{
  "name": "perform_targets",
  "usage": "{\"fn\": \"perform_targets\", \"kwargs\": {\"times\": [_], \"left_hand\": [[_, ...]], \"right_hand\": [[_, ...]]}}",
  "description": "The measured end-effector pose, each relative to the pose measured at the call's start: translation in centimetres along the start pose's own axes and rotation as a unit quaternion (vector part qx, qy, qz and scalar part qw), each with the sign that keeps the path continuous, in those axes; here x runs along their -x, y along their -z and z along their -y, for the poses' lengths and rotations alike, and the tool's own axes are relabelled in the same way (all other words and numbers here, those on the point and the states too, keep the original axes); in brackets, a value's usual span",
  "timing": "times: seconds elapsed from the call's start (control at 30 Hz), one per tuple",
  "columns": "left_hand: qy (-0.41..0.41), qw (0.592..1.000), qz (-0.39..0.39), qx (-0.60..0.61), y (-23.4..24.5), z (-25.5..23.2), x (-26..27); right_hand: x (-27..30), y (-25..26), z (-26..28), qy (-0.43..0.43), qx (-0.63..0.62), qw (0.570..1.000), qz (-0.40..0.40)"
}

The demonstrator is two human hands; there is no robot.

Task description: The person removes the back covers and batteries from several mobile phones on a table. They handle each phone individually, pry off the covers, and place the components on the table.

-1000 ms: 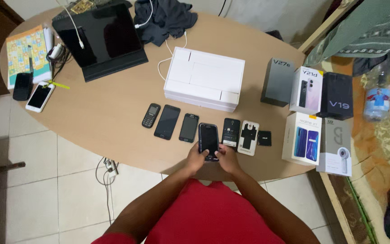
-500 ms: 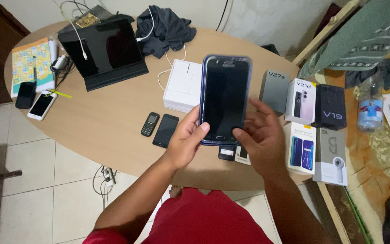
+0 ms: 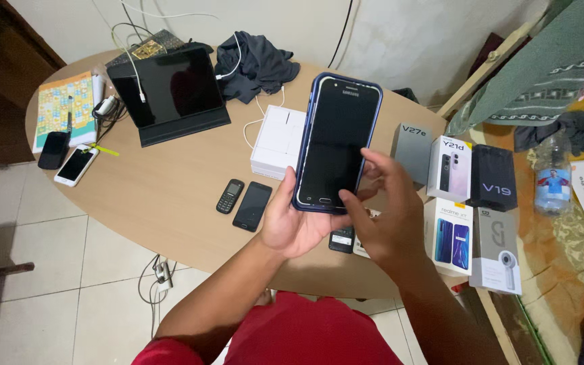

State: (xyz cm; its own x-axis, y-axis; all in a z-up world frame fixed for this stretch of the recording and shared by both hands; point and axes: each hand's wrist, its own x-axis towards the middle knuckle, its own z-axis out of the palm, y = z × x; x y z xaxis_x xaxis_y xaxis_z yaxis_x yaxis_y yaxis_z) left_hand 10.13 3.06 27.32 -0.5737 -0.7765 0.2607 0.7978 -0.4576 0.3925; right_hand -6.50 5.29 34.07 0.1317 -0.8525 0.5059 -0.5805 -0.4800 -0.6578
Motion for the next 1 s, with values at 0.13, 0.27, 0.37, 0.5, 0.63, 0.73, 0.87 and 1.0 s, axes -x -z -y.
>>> {"fn": "perform_targets", "kwargs": {"times": [0.13,0.27,0.37,0.5,0.63,0.73,0.87,1.0], "left_hand": [[0.002,0.996,0.052,0.066,0.7,0.3,-0.3],[-0.015,0.994,0.041,0.102,1.8,1.3,-0.1],[-0.028,0.992,0.004,0.125,2.6,2.1,0.2],[-0.034,0.994,0.019,0.098,3.5,2.9,0.8],[-0.032,0.991,0.060,0.114,4.5,4.0,1.3],[-0.044,0.995,0.032,0.087,4.8,4.2,1.4],[-0.038,0.999,-0.011,0.026,4.1,3.9,1.9],[-0.032,0.999,-0.025,0.036,3.0,3.2,1.7]], "right_hand": [[-0.5,0.8,0.6,0.096,0.120,0.988,0.009],[-1.2,1.6,1.1,0.162,0.166,0.971,0.063],[-1.6,1.8,1.3,0.204,0.192,0.955,0.096],[-2.4,2.1,1.6,0.219,0.195,0.944,0.151],[-2.6,2.3,1.8,0.193,0.180,0.941,0.213],[-2.4,1.6,1.9,0.224,0.206,0.932,0.195],[-2.0,1.0,2.0,0.260,0.206,0.926,0.180],[-1.4,1.1,1.9,0.276,0.167,0.929,0.182]]}}
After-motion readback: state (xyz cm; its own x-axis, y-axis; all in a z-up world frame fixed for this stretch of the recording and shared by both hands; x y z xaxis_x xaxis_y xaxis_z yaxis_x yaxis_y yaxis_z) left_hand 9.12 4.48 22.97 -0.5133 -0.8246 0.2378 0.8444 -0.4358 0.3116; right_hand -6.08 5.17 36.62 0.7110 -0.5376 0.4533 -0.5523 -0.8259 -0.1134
